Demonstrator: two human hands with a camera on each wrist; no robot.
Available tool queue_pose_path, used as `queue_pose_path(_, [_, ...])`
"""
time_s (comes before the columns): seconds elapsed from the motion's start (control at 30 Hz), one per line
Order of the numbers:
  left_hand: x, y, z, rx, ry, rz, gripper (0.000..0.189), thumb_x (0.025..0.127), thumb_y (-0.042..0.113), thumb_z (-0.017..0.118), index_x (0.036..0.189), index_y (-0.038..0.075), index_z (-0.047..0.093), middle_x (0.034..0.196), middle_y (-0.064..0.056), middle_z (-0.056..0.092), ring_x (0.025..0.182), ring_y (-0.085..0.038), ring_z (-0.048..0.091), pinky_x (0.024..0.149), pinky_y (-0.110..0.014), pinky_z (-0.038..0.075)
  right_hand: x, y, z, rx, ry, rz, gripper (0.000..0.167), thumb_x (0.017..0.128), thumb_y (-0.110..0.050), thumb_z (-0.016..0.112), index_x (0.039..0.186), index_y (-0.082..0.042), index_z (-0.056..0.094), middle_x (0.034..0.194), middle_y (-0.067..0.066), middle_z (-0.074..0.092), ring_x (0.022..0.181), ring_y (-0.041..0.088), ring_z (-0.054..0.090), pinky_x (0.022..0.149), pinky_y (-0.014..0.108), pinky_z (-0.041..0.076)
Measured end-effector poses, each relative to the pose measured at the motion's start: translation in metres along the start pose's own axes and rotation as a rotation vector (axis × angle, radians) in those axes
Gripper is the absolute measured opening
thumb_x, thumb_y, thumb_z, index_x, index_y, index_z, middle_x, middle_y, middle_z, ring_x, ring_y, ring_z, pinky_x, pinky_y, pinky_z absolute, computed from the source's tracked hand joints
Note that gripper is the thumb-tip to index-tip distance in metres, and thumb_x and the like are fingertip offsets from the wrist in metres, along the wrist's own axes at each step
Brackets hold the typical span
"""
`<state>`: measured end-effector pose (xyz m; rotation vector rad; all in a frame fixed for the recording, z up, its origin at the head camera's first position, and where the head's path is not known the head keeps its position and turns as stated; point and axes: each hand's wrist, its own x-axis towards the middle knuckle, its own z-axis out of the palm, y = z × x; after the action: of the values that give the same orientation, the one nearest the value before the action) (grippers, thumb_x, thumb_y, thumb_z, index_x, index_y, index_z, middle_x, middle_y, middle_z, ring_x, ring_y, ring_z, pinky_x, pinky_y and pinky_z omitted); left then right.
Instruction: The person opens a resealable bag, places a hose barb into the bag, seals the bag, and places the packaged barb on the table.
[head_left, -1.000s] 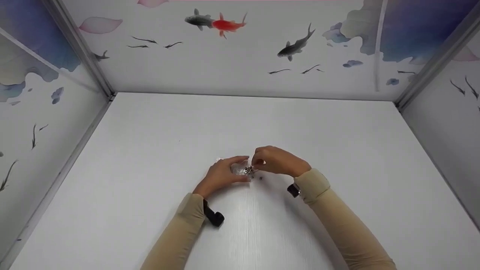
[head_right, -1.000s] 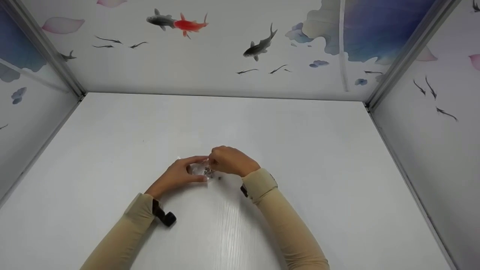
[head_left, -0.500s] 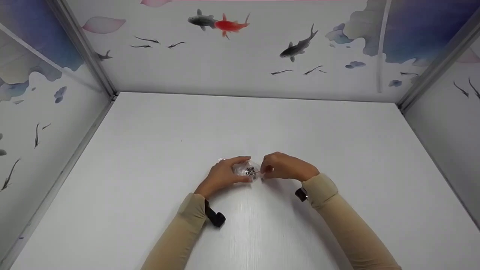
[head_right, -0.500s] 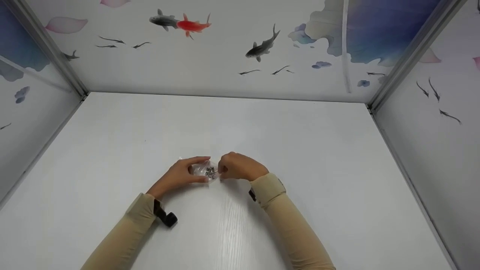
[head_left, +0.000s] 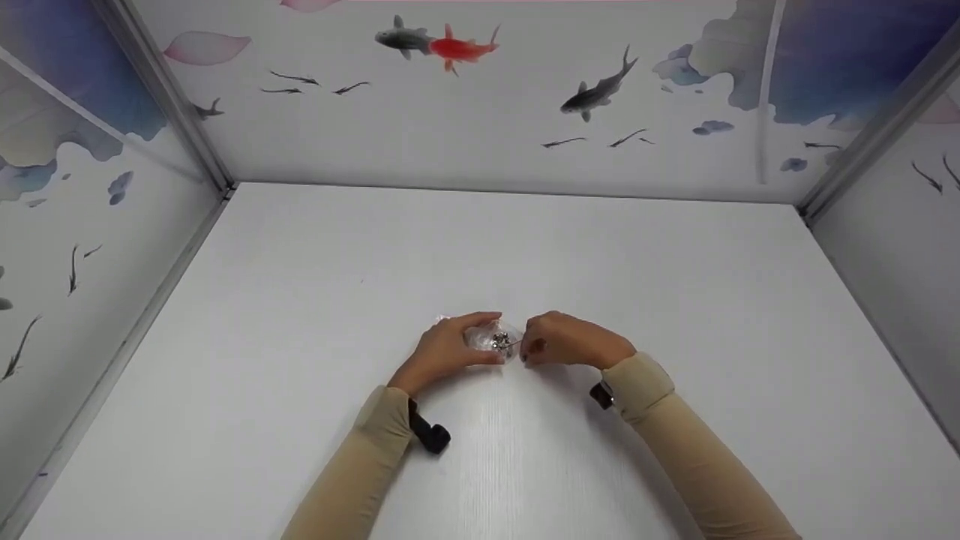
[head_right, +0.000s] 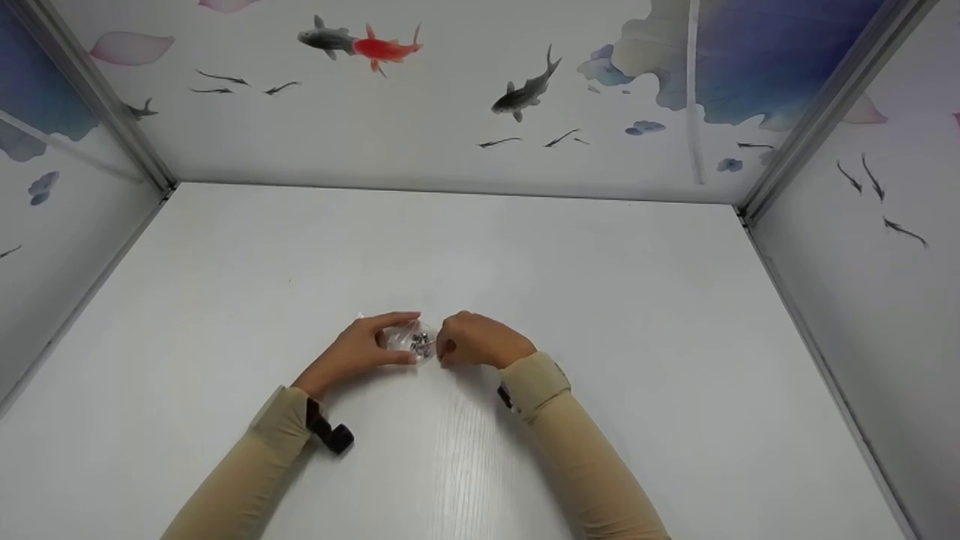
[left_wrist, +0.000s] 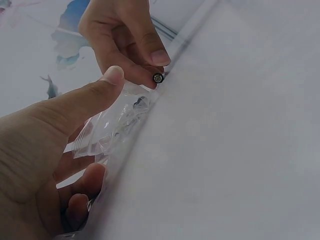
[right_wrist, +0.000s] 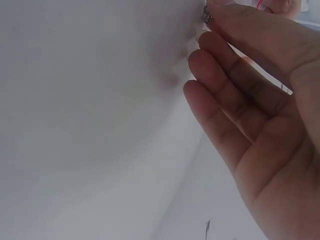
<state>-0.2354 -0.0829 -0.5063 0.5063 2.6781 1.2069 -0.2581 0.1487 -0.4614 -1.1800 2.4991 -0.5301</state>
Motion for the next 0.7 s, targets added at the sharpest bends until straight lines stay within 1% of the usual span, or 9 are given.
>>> queue_pose_path(0.17, [0.0005,0.0003,-0.0002,0.001,0.002,-0.01,0.069,0.072,0.049,0.08,0.135,0.034,0.056,0.137,0.003,0.057,0.13,-0.024,0.05,0.108,-0.048,0.037,-0.0005,0.0002,0.0015,-0.006,0.0,-0.008,0.01,0.083,-0.006,0.073,0.093,-0.008,0.076,0.09,0.001,0.07,0.082,0.011,0.063,0.078,0.027,0.054])
queue_pose_path(0.37, [0.0008,0.0003,-0.0001,0.013,0.009,-0.009,0.068,0.072,0.05,0.08,0.135,0.033,0.056,0.137,0.001,0.057,0.128,-0.027,0.052,0.106,-0.048,0.038,-0.0017,0.0007,0.0016,-0.014,-0.003,-0.009,0.009,0.085,-0.006,0.071,0.093,-0.008,0.075,0.091,0.001,0.07,0.082,0.01,0.063,0.078,0.027,0.054])
queue_pose_path(0.57, [-0.0009,0.0005,-0.0001,0.012,0.008,0.002,0.068,0.073,0.051,0.078,0.135,0.033,0.056,0.137,0.004,0.058,0.131,-0.024,0.049,0.11,-0.051,0.033,-0.0051,0.0041,0.0016,-0.046,-0.013,0.009,0.008,0.088,-0.009,0.068,0.093,-0.011,0.075,0.091,-0.001,0.068,0.082,0.009,0.061,0.078,0.027,0.053])
queue_pose_path(0.7, [-0.0012,0.0013,-0.0002,0.015,0.007,-0.005,0.069,0.073,0.052,0.078,0.135,0.034,0.055,0.137,0.004,0.058,0.131,-0.023,0.049,0.11,-0.051,0.033,-0.0067,0.0059,0.0007,-0.052,-0.008,0.017,0.008,0.087,-0.01,0.069,0.094,-0.011,0.075,0.091,-0.001,0.068,0.08,0.009,0.06,0.077,0.027,0.054])
